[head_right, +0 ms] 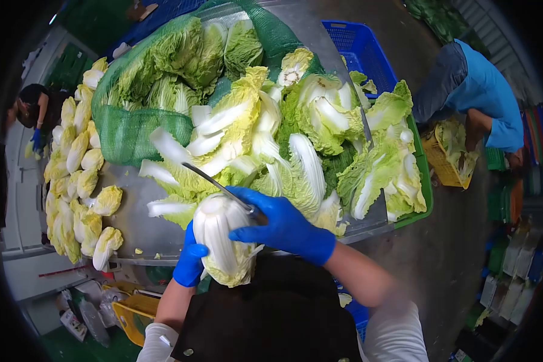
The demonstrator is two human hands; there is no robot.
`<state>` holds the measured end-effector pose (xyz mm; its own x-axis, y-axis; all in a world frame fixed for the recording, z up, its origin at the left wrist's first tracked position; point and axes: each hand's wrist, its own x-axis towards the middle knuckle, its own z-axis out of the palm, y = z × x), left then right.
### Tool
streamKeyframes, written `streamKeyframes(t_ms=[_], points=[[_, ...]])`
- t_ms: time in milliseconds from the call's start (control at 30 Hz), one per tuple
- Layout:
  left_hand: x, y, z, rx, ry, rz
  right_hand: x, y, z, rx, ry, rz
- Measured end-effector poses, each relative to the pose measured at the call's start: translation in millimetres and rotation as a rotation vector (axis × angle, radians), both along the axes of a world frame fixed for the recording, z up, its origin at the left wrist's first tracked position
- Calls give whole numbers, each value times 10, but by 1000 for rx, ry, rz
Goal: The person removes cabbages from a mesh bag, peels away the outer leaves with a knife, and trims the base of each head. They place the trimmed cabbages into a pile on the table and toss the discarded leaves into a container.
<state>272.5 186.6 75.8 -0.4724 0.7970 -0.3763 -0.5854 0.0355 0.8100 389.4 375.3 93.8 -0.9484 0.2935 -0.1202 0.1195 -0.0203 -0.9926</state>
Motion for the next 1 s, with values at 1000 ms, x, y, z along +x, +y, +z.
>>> streamKeyframes(t_ms=[1000], points=[[-42, -59, -327, -19, -66, -29, -160, -82, -576, -63, -63, -96]])
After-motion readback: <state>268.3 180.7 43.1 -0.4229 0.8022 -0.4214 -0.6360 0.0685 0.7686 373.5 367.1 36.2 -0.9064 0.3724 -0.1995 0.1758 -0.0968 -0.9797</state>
